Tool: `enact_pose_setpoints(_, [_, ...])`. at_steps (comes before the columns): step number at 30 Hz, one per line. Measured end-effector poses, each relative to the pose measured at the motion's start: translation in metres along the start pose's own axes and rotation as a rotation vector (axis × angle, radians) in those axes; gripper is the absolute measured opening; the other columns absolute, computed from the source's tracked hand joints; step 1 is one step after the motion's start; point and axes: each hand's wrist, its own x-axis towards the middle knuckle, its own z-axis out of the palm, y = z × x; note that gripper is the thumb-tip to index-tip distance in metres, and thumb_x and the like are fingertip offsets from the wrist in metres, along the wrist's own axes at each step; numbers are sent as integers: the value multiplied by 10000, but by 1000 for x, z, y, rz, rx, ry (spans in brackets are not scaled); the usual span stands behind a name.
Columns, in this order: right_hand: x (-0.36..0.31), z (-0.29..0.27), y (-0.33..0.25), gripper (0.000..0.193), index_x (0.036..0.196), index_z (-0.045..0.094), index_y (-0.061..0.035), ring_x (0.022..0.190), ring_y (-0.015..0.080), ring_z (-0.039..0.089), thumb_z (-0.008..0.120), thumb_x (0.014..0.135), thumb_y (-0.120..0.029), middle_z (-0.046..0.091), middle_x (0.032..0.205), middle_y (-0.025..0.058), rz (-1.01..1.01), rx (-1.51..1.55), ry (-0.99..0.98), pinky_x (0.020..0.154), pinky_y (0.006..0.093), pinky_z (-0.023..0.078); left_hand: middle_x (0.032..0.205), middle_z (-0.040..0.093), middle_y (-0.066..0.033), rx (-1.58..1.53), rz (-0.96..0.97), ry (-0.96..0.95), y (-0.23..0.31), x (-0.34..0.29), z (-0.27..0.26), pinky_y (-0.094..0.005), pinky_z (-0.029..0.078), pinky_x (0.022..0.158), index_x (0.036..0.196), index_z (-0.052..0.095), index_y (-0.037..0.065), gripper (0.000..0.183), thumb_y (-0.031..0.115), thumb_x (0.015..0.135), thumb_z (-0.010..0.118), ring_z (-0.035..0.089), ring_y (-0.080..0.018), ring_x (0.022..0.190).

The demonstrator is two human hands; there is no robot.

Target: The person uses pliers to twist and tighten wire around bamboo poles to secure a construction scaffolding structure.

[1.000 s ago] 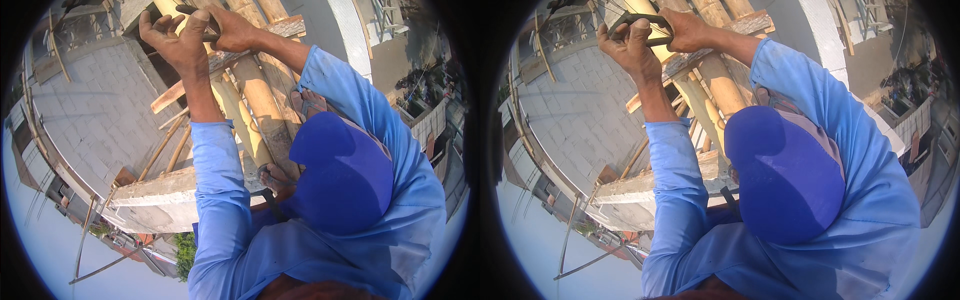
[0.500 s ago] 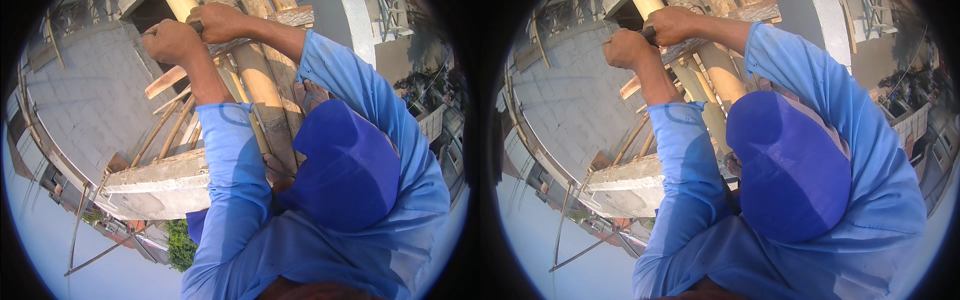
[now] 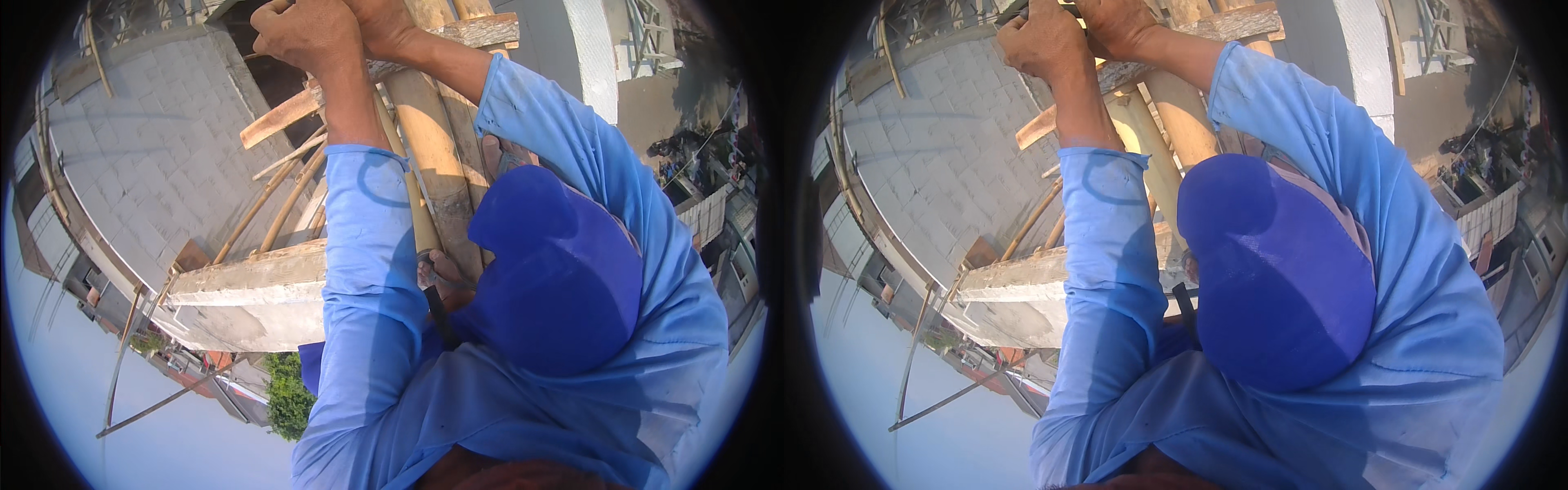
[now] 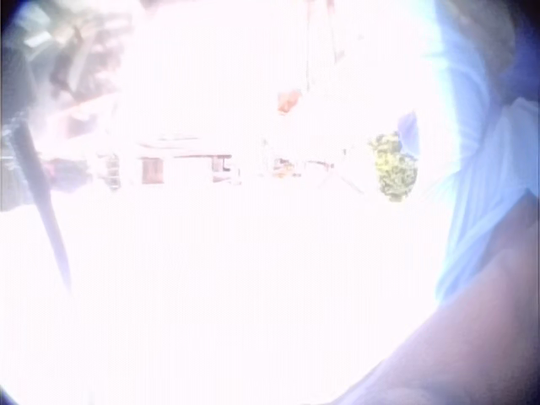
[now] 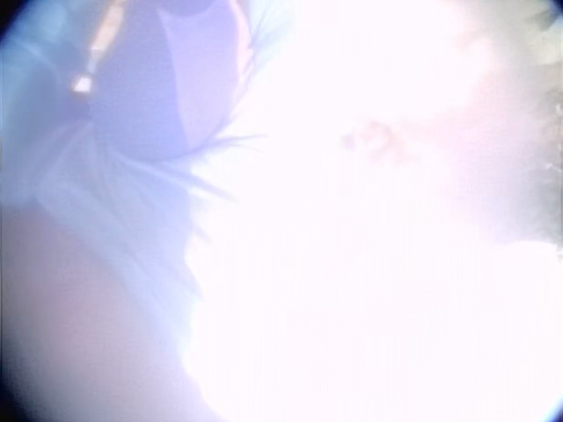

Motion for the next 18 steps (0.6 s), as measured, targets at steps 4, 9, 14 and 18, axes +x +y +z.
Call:
enact_pose_setpoints(4, [5, -23, 4, 621, 1215, 514, -113, 931, 335, 601, 721, 635, -187, 604, 1038, 178, -47, 254, 147, 796, 397, 485, 908, 567, -107, -341, 134, -389, 29, -10, -14, -388, 504, 740, 1093, 501, -26, 447, 156, 738, 702, 586, -218, 828])
enact_pose_setpoints(9, [8, -55, -27, 756, 1307, 473, -159, 1001, 317, 584, 679, 581, -125, 598, 1081, 168, 106, 175, -214, 852, 368, 476, 1000, 583, -94, -811, -357, -632, 44, 12, -26, -405, 503, 823, 1175, 494, 28, 506, 216, 753, 700, 598, -220, 882])
enact_pose_setpoints(14, [-5, -36, 8, 642, 1208, 474, -40, 915, 316, 597, 708, 617, -128, 594, 966, 150, -26, 379, -38, 752, 376, 477, 1009, 602, -138, -585, -115, -924, 22, 19, -14, -333, 516, 755, 1165, 519, 24, 505, 190, 730, 715, 614, -228, 883])
enact_pose_setpoints(18, [-24, -20, 2, 551, 1121, 483, -64, 817, 300, 550, 739, 637, -132, 552, 909, 109, 34, 285, -6, 724, 374, 452, 835, 592, -133, -460, 48, -521, 14, -14, -14, -321, 540, 624, 832, 495, -12, 84, 24, 817, 570, 636, -198, 685])
